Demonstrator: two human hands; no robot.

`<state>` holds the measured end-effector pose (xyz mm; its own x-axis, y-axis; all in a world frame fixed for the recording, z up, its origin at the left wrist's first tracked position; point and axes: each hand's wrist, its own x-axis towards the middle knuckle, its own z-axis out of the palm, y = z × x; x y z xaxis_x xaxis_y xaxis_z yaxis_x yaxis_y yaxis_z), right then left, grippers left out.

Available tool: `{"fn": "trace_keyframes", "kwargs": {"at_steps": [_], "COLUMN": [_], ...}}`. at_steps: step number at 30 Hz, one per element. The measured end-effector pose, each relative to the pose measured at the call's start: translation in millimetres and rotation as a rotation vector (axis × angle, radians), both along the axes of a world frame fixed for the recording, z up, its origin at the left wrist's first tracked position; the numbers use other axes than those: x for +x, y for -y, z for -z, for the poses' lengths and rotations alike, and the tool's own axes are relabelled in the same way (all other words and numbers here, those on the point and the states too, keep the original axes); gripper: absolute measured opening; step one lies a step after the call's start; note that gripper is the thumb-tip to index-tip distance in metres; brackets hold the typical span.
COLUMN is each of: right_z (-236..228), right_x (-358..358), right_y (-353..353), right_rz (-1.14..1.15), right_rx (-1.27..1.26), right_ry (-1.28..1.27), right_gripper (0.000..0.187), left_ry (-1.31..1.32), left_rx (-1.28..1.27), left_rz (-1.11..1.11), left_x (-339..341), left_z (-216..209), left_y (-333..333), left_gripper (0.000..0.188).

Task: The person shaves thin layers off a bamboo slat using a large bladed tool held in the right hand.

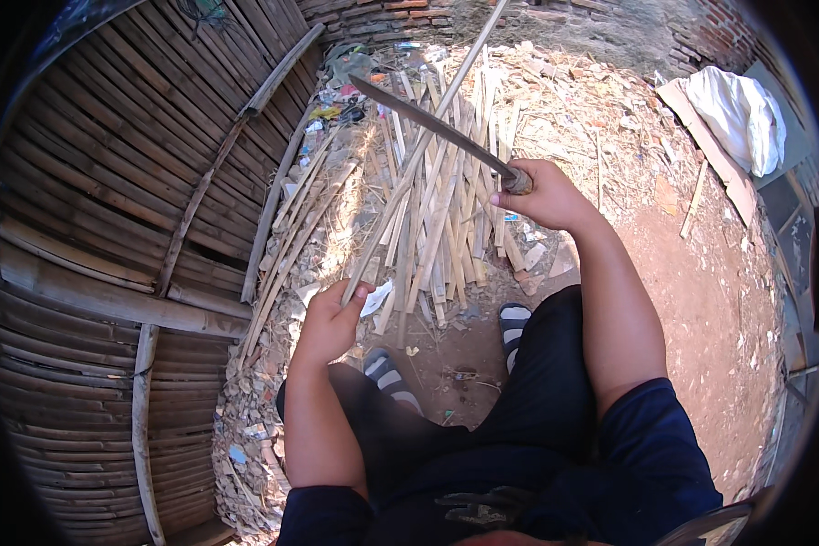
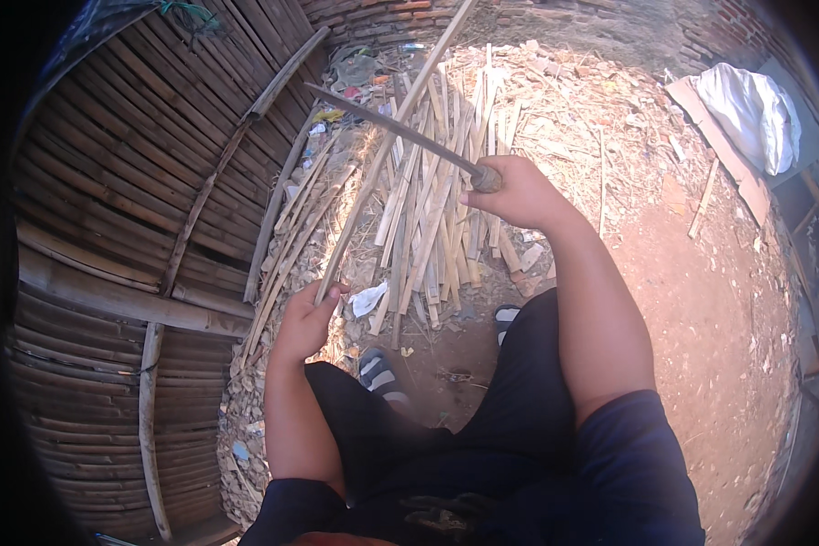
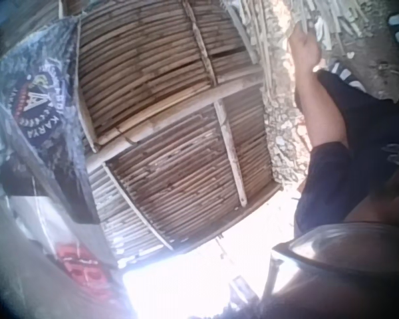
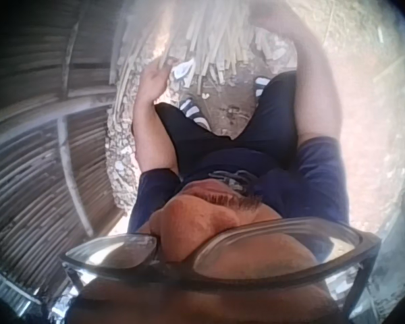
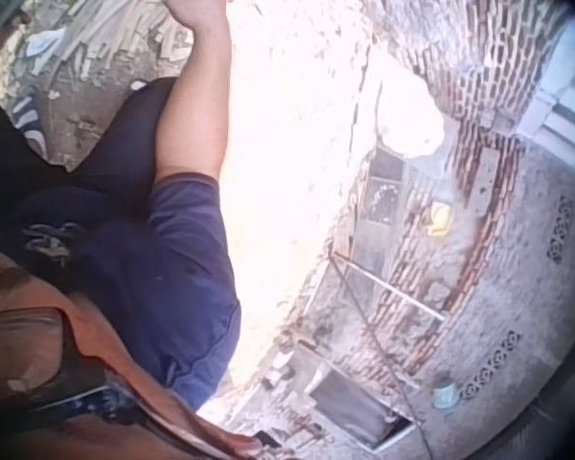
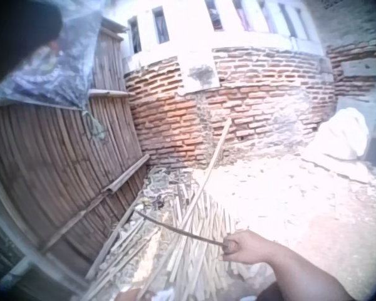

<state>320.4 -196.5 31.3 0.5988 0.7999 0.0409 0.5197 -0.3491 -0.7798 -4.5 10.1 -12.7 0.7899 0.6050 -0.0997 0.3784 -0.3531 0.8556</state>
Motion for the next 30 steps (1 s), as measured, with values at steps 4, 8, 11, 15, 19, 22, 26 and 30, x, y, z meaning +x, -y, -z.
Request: {"fn": "trace_keyframes", "kwargs": {"at_steps": [4,8,11,15,19,22,26,30], "right_z": [-1,0,-10,-8,-12,-14,-10,12], "right_x": [-12,-2,-2,-8,-8,-6,-10,-14], "right_y": [-1,2,6,4,5,7,1,-5], "right_rz": [-0.216,-0.034,0.017,-0.263,-0.271,-0.095,-0.188,-0.345], "right_rx": [-0.090,0.075,-0.004,-0.206,-0.185,-0.098,-0.122,-0.089], "right_ry": [0.166,0.019,-0.156,0.013,-0.014,-0.219,-0.303,0.007], "right_gripper": [0.035,0.035,0.051,0.055,0.057,0.045,0.038,0.040], "left_ry": [-0.067,-0.008,0.020,0.038,0.016,0.008,0.051,0.063], "left_rx": [-0.049,0.035,0.073,0.209,0.322,0.300,0.365,0.397], "left_rz": [0.004,0.031,0.035,0.005,-0.021,-0.070,-0.098,-0.098], "left_x": [0,-1,1,5,3,5,8,9], "left_z": [-9,-6,-3,-1,-1,-12,-14,-10], "left_y": [0,2,2,2,-1,7,8,7], "left_gripper": [0.031,0.030,0.029,0.028,0.025,0.023,0.021,0.021]}}
